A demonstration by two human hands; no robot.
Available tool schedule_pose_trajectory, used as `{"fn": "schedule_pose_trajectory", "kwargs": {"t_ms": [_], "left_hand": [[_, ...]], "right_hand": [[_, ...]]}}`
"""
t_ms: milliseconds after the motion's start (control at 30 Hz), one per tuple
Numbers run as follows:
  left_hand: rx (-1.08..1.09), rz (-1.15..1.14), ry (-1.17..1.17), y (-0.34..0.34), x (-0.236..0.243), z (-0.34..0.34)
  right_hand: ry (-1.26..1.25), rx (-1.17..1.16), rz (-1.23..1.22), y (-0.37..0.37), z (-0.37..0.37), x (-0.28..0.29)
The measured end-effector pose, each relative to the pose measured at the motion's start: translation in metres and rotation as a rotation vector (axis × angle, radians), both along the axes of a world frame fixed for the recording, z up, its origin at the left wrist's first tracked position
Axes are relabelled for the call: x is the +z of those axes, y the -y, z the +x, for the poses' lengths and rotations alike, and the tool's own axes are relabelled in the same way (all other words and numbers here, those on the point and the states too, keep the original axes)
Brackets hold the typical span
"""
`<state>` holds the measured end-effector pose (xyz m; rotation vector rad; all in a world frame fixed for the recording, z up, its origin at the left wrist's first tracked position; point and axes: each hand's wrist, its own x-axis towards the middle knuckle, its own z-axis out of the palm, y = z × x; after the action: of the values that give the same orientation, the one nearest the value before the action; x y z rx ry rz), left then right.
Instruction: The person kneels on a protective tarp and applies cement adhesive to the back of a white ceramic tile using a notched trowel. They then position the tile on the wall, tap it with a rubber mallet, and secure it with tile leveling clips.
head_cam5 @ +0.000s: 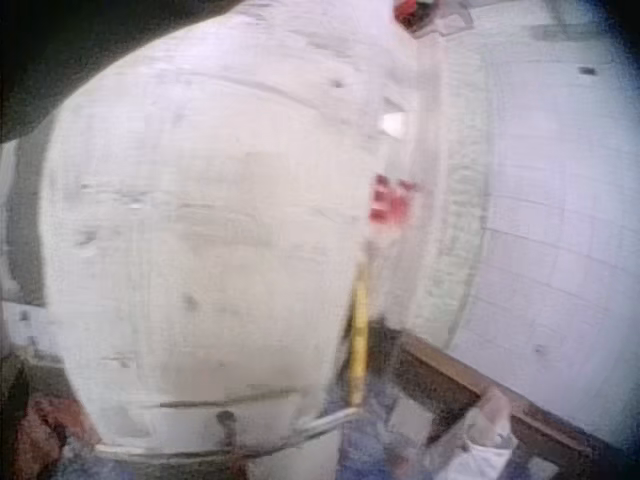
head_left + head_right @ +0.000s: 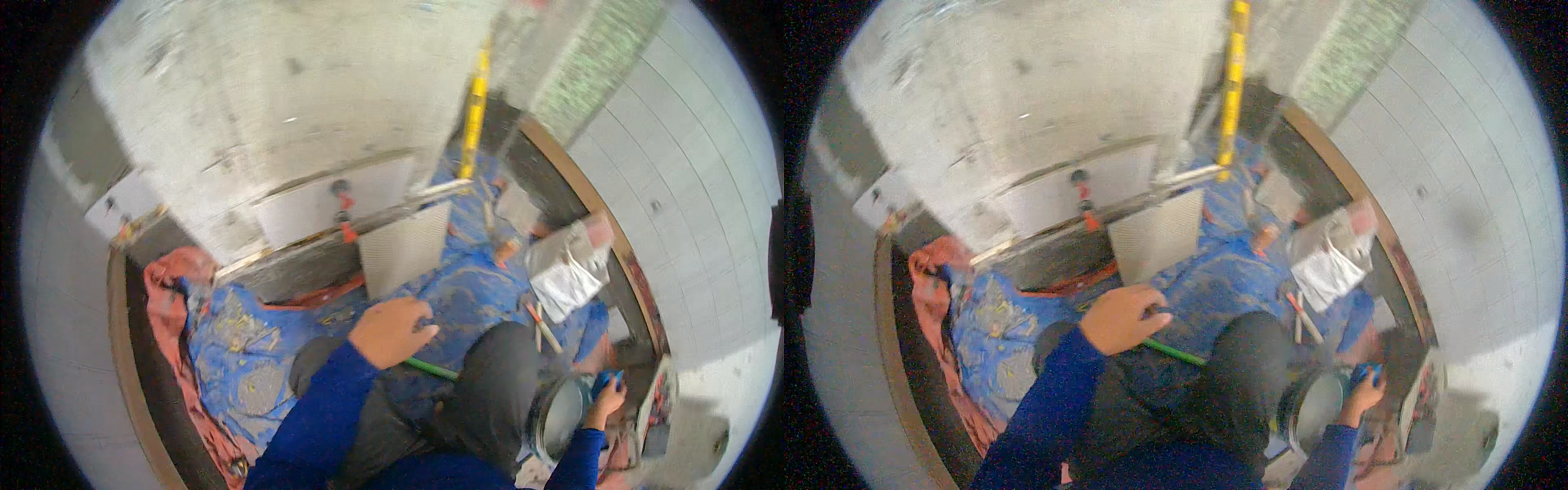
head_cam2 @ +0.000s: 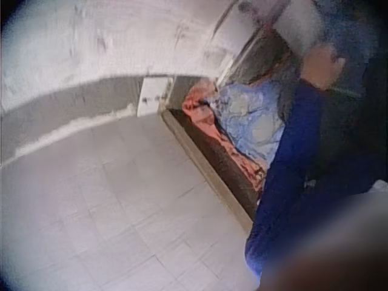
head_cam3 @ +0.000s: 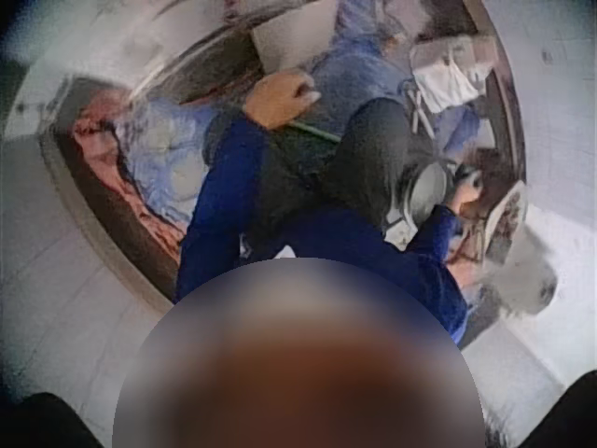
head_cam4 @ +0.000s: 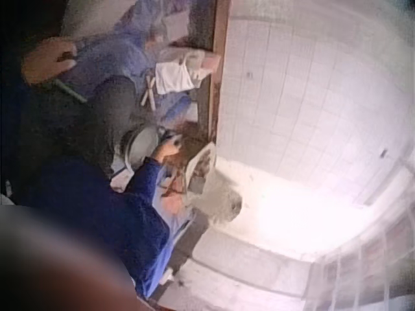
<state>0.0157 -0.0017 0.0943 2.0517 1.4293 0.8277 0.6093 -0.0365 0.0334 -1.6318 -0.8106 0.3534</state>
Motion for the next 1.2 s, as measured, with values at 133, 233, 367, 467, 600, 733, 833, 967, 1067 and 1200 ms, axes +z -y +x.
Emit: {"fn": "schedule_pose_trajectory", "kwargs": {"t_ms": [133,233,367,467,600,733,833,967,1067,1200], "left_hand": [[-0.007,-0.072,-0.012,0.009,0.009,-0.001],[-0.028,-0.125,0.066,0.016,0.019,-0.008],[0.123,-0.086,-0.004,0.038,0.019,-0.031],[0.202,-0.039,-0.069,0.054,0.012,-0.036],[0.246,-0.131,-0.104,0.066,0.012,-0.027],[0.226,-0.118,-0.109,0.072,0.014,-0.011],[0.207,-0.104,-0.148,0.068,0.007,-0.006],[0.165,-0.106,-0.195,0.065,-0.003,-0.003],[0.163,-0.073,-0.191,0.067,-0.004,-0.005],[0.185,-0.051,-0.148,0.073,-0.002,-0.01]], "right_hand": [[0.401,-0.203,-0.949,0.111,0.062,-0.066],[0.405,-0.005,-1.025,0.136,0.096,-0.114],[0.553,0.288,-0.939,0.122,0.118,-0.179],[0.556,0.625,-1.362,0.112,0.133,-0.236],[0.472,0.797,-1.429,0.114,0.172,-0.282],[0.034,0.577,-1.16,0.116,0.183,-0.297],[0.047,0.587,-1.104,0.105,0.161,-0.285],[0.99,0.987,-1.351,0.09,0.116,-0.228],[0.055,0.41,-0.823,0.09,0.094,-0.171],[-0.326,0.175,-0.689,0.08,0.089,-0.125]]}}
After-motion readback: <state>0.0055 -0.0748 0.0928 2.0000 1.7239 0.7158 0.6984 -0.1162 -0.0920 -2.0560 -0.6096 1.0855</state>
